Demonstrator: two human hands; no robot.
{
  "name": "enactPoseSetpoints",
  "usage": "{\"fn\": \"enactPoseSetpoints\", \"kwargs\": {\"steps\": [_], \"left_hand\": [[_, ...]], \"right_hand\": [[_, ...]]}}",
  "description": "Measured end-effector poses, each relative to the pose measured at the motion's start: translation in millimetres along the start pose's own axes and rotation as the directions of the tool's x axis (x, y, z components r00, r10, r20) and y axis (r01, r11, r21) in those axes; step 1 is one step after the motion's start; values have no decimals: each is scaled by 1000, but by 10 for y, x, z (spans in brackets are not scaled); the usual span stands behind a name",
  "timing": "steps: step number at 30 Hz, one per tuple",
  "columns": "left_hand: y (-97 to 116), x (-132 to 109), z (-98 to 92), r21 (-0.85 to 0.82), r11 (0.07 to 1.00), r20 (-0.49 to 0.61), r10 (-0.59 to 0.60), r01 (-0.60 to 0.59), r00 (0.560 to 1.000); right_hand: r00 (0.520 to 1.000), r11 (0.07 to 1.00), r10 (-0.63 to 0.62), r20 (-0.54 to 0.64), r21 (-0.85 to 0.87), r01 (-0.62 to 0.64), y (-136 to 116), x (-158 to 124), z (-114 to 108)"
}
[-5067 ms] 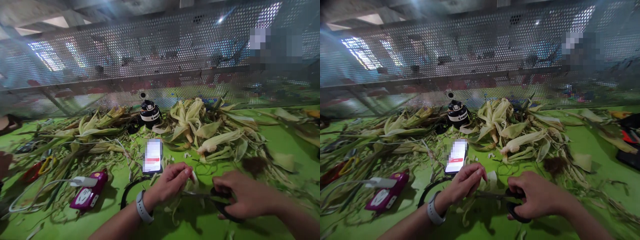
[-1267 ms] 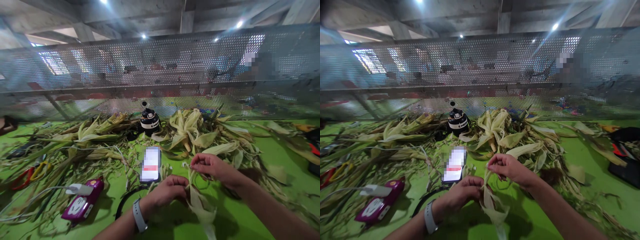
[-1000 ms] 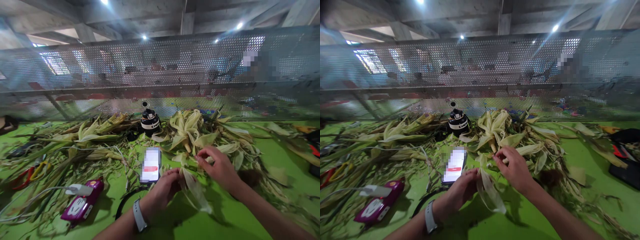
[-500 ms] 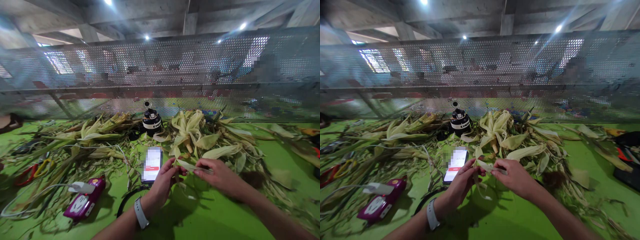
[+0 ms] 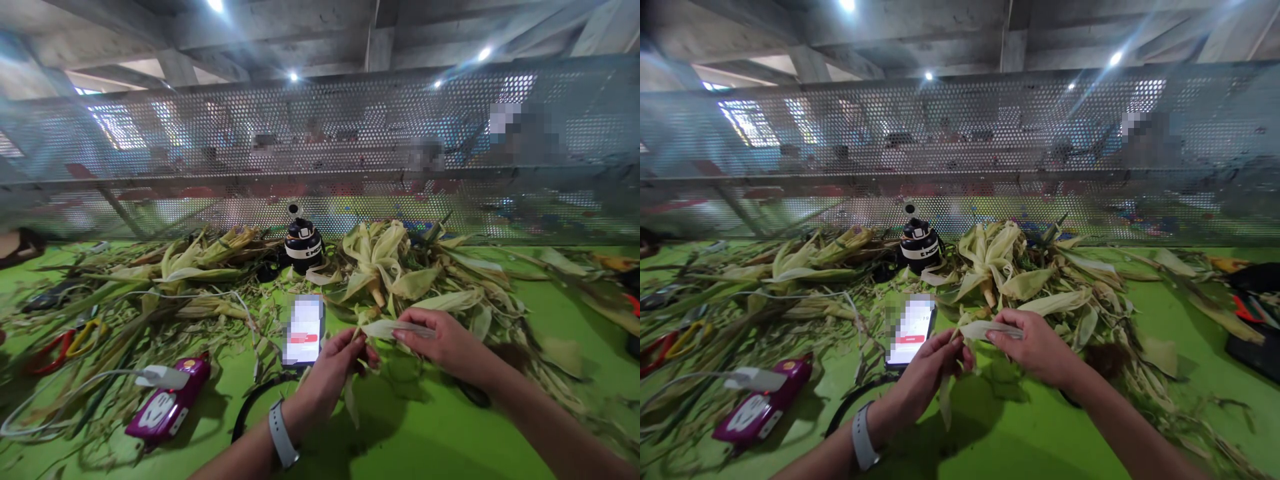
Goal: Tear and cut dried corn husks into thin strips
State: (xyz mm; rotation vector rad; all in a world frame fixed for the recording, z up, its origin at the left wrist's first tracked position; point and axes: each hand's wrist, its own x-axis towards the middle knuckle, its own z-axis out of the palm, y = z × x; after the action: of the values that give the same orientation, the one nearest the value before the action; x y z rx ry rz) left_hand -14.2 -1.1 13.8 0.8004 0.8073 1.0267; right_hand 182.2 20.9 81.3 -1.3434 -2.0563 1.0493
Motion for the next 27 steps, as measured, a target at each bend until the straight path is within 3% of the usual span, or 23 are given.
{"fn": "enactPoseSetpoints", "kwargs": {"steps": [4,7,10,13,19,23,27], "left_hand": [[19,-27,0,-117,992,-12,-39,38,999],[20,-25,-2,-110,993,9,-45,45,999],[5,-11,-10,-52,998,33,-28,29,999],[-8,0,-20,-57,998,-12,-42,41,999],[-11,12,-26,-113,992,-63,43,-50,997],[-3,9,-15,-118,992,-27,52,-55,998],[11,13,-4,-162,986,-72,36,-47,997]], "right_hand": [[999,996,-36,-31,-85,33,-49,-35,-17],[989,976,-147,-21,-165,142,-66,-82,11],[949,908,-313,33,-282,310,-65,-138,81],[914,817,-389,111,-417,398,-56,-181,152],[896,751,-411,170,-494,438,-82,-208,194],[877,723,-440,194,-502,474,-125,-221,201],[886,730,-405,227,-502,463,-133,-226,254]]}}
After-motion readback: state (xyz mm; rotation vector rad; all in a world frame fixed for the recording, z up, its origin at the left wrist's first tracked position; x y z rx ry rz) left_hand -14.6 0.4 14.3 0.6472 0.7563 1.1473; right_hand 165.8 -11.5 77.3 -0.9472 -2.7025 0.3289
